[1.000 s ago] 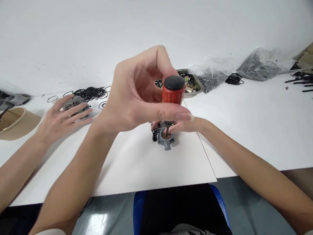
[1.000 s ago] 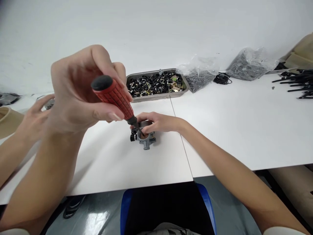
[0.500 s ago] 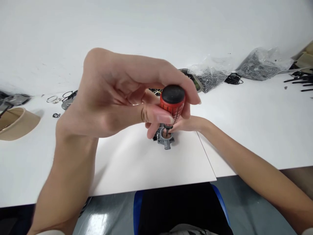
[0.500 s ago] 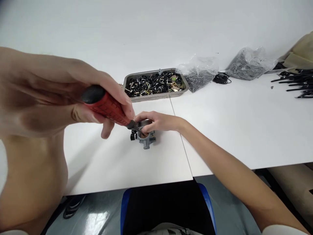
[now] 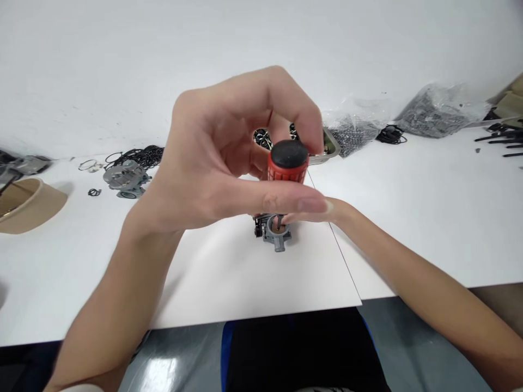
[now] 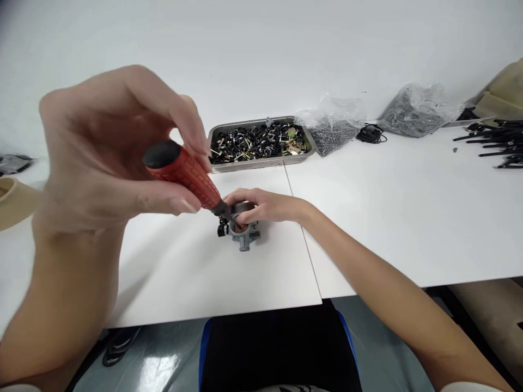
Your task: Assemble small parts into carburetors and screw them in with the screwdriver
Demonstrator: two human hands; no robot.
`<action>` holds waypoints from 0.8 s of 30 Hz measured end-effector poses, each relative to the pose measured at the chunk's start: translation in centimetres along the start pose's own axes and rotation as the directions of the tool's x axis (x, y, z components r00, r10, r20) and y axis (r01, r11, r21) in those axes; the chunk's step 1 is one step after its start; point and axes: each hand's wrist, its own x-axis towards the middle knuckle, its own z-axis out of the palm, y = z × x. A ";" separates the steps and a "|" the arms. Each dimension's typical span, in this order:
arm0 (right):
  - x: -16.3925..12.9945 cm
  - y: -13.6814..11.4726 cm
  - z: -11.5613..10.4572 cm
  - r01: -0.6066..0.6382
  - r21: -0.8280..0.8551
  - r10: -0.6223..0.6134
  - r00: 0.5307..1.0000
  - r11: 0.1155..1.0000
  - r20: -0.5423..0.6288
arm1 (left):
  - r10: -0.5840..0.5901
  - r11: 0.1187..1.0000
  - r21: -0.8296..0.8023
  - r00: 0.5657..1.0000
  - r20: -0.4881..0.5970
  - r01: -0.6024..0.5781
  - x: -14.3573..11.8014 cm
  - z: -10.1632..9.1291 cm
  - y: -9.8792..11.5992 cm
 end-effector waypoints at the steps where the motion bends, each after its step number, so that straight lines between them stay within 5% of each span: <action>1: 0.0 0.0 0.0 -0.004 0.001 0.004 1.000 1.000 -0.003 | -0.019 1.000 0.009 1.000 -0.018 0.019 0.0 0.0 -0.1; 9: 0.2 0.2 0.0 0.011 0.051 -0.012 0.999 0.999 0.032 | 0.060 0.991 -0.110 0.994 -0.093 -0.070 -0.3 0.1 -0.5; 16: 0.0 0.1 -0.1 0.021 0.053 -0.023 0.999 0.998 0.034 | -0.108 0.986 -0.104 0.979 0.173 0.127 0.2 -0.8 2.2; 24: -0.1 -0.4 -0.2 0.018 0.000 -0.018 0.999 1.000 0.050 | -0.133 0.991 0.007 0.981 0.142 0.133 -0.1 -0.4 3.2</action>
